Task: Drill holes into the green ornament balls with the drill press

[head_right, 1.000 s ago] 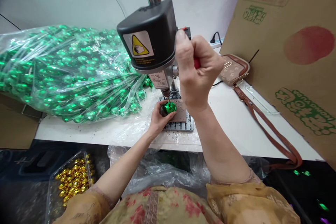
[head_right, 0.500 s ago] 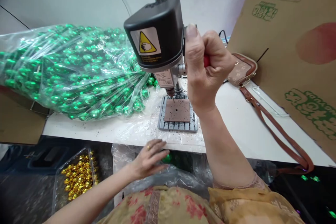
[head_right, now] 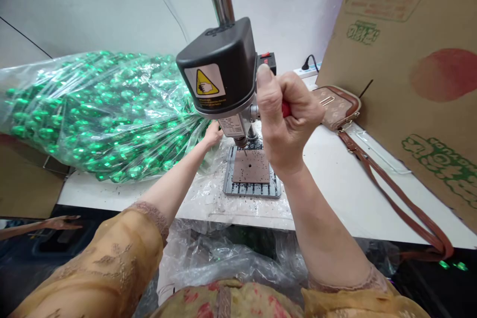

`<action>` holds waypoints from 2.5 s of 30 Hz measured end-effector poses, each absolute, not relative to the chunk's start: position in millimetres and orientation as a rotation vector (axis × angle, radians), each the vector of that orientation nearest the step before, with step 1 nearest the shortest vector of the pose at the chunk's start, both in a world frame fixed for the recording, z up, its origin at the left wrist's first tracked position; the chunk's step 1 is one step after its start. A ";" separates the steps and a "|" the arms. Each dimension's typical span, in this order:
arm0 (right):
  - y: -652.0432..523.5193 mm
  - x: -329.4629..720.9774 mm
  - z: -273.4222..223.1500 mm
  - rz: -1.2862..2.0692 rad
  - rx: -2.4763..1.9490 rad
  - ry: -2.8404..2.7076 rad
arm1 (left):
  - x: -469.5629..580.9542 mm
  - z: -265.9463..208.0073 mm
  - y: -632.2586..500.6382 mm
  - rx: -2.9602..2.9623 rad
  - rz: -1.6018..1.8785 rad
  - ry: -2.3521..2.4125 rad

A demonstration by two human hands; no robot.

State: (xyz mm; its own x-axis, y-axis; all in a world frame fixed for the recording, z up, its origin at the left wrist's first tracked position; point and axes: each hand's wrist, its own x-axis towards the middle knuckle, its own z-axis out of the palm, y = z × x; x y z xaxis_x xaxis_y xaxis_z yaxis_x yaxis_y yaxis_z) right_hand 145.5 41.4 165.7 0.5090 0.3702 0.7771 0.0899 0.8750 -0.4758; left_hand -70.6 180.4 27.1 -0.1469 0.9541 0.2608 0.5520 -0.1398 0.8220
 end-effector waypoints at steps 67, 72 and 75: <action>42.0 143.1 132.5 0.069 -0.283 -1.046 | -5.4 -15.6 29.1 1.758 1.179 1.232; 44.3 142.1 127.3 0.055 -0.261 -1.033 | -5.2 -15.9 29.0 1.756 1.177 1.239; 44.5 142.0 124.1 0.052 -0.248 -1.032 | -5.0 -16.3 29.0 1.749 1.180 1.230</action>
